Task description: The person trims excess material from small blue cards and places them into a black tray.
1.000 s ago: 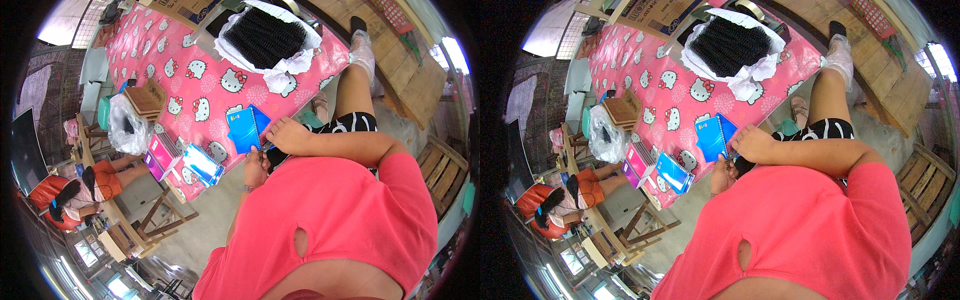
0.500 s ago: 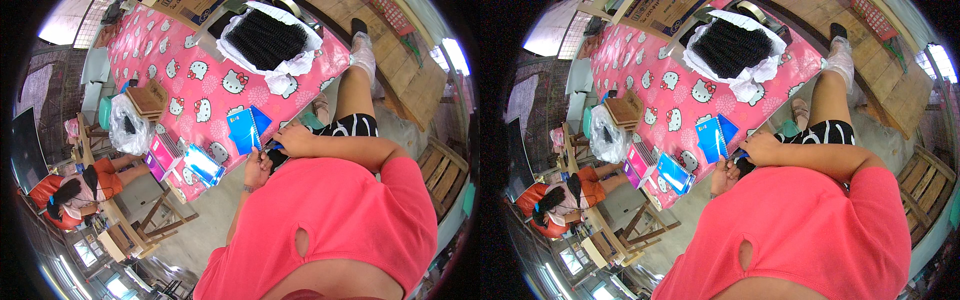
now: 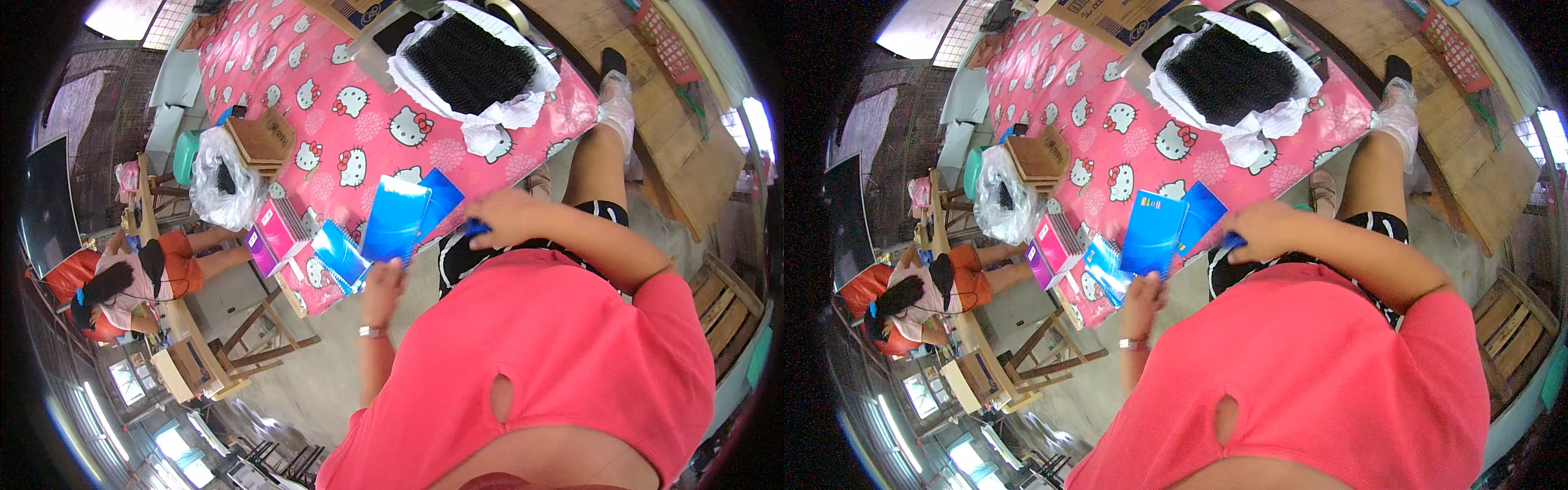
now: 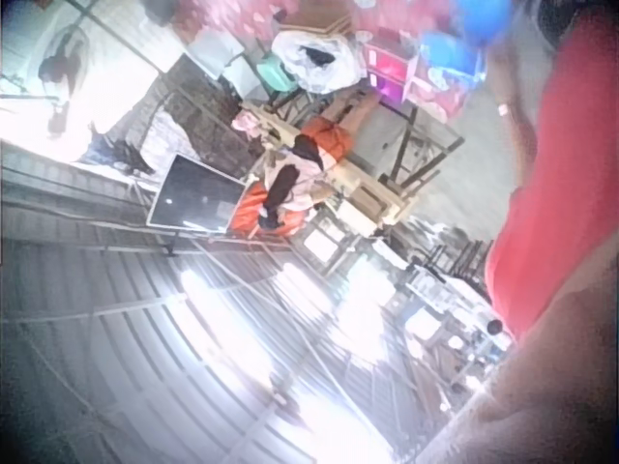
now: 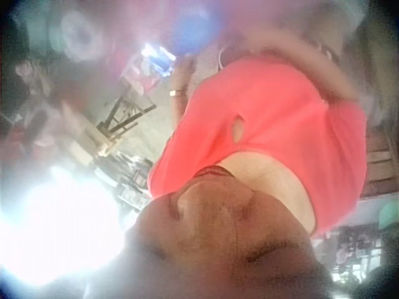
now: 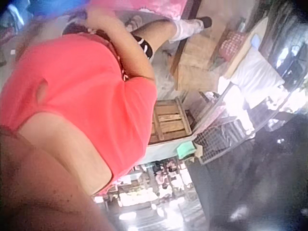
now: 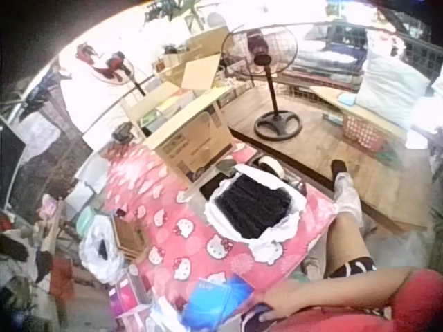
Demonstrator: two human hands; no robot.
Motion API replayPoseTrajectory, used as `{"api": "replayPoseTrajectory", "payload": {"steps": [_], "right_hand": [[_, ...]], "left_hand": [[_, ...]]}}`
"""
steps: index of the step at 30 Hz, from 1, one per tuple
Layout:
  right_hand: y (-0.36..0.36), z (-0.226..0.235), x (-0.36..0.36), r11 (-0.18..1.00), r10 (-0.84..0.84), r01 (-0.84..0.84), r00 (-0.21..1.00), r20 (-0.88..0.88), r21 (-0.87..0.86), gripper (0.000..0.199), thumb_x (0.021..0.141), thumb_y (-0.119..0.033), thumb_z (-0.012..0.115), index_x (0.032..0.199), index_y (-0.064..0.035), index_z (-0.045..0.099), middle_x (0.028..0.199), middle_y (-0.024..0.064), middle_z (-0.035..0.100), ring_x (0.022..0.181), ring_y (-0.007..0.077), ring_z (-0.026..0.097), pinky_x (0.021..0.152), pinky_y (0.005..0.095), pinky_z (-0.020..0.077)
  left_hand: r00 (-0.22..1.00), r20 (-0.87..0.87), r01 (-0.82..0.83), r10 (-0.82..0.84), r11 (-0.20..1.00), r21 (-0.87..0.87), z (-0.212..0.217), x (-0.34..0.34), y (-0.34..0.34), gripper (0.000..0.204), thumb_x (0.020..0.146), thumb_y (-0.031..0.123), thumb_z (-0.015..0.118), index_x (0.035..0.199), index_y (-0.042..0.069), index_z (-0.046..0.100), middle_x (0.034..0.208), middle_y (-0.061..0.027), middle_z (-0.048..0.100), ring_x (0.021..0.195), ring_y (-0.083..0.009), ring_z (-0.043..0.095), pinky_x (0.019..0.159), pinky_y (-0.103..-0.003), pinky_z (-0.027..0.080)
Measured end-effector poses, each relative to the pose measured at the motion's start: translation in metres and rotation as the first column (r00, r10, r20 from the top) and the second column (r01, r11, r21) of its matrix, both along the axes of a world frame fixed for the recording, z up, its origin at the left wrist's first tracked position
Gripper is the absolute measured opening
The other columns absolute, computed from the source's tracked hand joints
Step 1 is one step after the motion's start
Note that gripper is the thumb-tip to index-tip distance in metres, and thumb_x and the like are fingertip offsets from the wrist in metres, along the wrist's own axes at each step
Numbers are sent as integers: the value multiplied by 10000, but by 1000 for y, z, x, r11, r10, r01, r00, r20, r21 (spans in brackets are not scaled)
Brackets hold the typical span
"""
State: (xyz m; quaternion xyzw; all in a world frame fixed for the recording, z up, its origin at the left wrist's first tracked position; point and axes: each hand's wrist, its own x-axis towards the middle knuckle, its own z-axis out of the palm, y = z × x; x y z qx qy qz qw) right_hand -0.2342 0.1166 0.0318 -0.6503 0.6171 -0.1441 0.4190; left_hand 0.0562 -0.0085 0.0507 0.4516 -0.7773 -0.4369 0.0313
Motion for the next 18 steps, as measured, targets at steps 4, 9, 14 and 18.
{"api": "replayPoseTrajectory", "payload": {"steps": [4,9,14,18], "right_hand": [[-12,14,-33,961,-258,232,947,-189,-150,460,805,-385,674,1140,-76,608,1045,179,602,1033,349,578,880,462,445],[-20,-12,-43,932,-330,178,775,-540,-315,420,814,-357,668,1134,-97,588,1126,122,571,1143,290,511,933,446,406],[-17,-38,-40,798,-510,108,645,-569,-593,352,814,-301,664,1093,-95,601,1100,115,578,1117,277,527,908,440,419],[-21,0,-37,868,-404,145,762,-507,-474,206,822,-236,641,956,-80,624,986,109,621,965,272,615,776,410,478]], "left_hand": [[956,283,16,-81,975,223,59,75,-79,365,945,318,612,725,27,586,624,-14,520,597,-111,462,554,-299,377],[700,605,249,-380,923,292,69,95,-145,365,929,334,621,779,2,625,634,-89,572,600,-183,514,587,-360,412],[670,707,348,-226,937,-30,53,79,-200,226,875,258,633,920,52,714,848,-208,681,829,-344,672,752,-437,502],[803,595,286,-36,899,-331,48,91,-257,217,881,248,610,938,74,726,875,-213,684,869,-345,676,794,-444,513]]}}
